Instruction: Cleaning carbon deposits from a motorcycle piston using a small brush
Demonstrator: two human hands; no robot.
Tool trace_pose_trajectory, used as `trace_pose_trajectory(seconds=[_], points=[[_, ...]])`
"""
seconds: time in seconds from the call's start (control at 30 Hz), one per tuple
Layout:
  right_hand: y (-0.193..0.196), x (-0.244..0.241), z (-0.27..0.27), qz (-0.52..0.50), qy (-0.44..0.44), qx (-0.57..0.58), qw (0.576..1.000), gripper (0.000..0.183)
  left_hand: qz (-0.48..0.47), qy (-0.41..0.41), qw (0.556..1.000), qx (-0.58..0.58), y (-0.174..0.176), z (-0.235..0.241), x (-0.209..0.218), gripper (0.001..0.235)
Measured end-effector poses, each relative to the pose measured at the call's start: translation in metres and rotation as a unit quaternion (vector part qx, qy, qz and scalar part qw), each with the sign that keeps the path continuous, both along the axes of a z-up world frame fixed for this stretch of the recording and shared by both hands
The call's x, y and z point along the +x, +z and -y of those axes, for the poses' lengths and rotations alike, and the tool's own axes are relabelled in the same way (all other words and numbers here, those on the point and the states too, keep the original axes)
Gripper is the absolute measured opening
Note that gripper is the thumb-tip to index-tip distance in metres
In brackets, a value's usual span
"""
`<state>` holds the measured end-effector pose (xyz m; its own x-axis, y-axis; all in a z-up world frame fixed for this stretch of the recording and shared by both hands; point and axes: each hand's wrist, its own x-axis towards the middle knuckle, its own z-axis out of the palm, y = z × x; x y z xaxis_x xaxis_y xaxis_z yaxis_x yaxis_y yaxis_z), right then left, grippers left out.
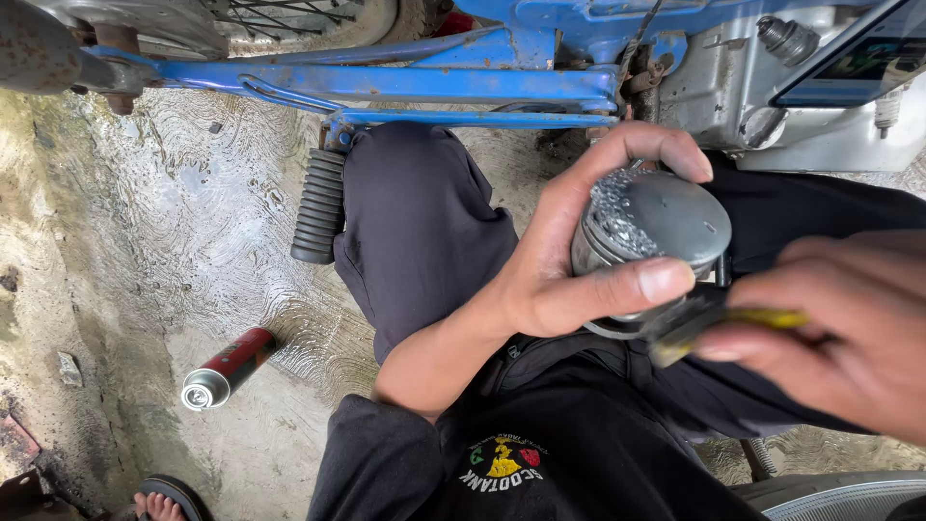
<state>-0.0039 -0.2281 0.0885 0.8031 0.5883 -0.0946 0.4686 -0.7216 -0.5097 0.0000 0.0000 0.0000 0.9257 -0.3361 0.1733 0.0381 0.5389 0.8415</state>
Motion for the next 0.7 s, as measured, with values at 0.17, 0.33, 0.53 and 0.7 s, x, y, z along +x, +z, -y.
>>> trace_pose_trajectory(seconds=[0.17,0.33,0.53,0.7], points=[[0.009,0.005,-0.017,0.037,0.06,-0.049,0.996,0.027,0.0,0.002,1.0,0.001,-0.001,0.001,0.002,0.05],[0.005,0.007,-0.003,0.007,0.019,-0.006,1.0,0.032,0.005,-0.011,1.0,-0.019,-0.002,0.001,0.0,0.052],[0.007,0.001,-0.012,0.028,0.044,-0.055,0.997,0.025,0.004,0.008,1.0,0.01,0.001,-0.001,0.0,0.051],[0.012,0.004,-0.023,0.07,0.096,-0.064,0.991,0.032,0.004,0.008,1.0,0.005,0.0,-0.001,0.002,0.051]])
